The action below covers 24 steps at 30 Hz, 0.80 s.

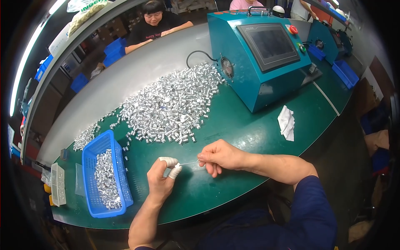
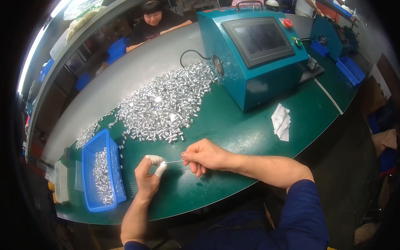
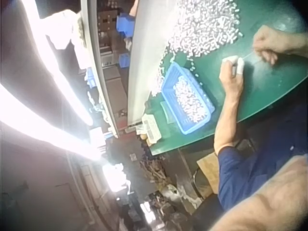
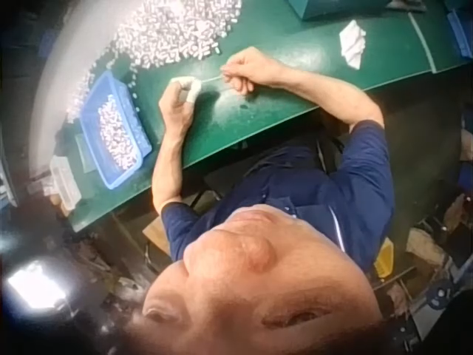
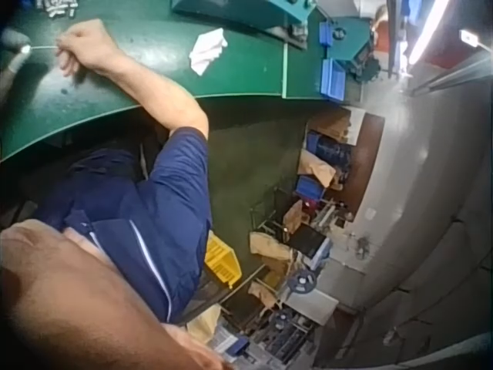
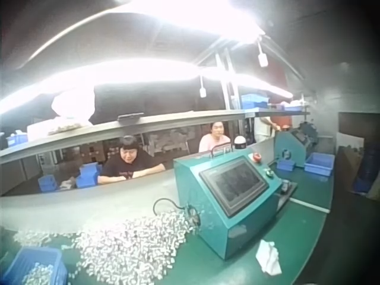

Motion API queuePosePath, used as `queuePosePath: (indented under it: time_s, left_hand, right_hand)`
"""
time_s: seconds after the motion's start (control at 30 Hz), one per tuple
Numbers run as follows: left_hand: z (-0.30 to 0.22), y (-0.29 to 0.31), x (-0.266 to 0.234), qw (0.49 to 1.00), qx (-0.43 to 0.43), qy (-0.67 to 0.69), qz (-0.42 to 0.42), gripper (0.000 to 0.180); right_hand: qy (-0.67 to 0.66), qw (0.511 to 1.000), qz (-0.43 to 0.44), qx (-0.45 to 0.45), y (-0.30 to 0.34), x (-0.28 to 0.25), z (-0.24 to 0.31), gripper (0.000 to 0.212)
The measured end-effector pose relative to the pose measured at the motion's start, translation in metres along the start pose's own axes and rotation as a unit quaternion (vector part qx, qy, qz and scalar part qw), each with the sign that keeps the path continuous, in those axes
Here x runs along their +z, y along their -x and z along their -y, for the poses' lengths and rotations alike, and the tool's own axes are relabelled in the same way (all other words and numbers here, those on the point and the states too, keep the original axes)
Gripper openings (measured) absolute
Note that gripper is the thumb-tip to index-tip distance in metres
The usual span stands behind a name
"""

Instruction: Threading small white plastic parts onto a thin wire at a production workstation.

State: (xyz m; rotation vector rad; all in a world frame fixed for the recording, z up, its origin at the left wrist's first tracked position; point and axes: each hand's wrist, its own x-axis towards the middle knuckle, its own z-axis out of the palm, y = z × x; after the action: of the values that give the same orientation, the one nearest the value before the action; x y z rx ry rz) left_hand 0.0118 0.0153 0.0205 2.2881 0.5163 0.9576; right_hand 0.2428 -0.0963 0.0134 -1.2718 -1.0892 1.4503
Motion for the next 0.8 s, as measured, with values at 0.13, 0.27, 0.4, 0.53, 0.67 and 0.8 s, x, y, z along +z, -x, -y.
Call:
queuePosePath:
  time_s: [0.13, 0.27, 0.4, 0.53, 0.67, 0.8]
  left_hand:
    - [0.001, 0.000, 0.002, 1.000, -0.015, 0.005, 0.005, 0.014]
    - [0.002, 0.000, 0.000, 0.999, -0.044, 0.020, 0.009, 0.014]
    - [0.011, 0.001, 0.000, 0.993, -0.090, 0.070, 0.001, 0.015]
    - [0.003, -0.001, -0.001, 0.999, -0.028, 0.037, 0.003, 0.015]
    - [0.005, 0.000, 0.001, 1.000, 0.019, -0.008, -0.007, 0.015]
    - [0.002, 0.000, 0.001, 1.000, 0.014, -0.007, -0.005, 0.015]
  right_hand:
    - [-0.081, 0.995, 0.025, 0.047, -0.002, -0.002, -0.003, 0.030]
    - [0.166, 0.946, -0.116, -0.253, -0.001, 0.008, -0.009, 0.020]
    - [0.352, 0.833, -0.142, -0.403, 0.002, 0.004, -0.003, 0.019]
    - [0.350, 0.826, -0.150, -0.415, 0.001, 0.005, -0.007, 0.016]
    - [-0.010, 1.000, 0.006, 0.008, -0.006, -0.001, -0.006, 0.024]
    - [-0.056, 0.995, 0.058, 0.057, -0.005, 0.001, -0.010, 0.022]
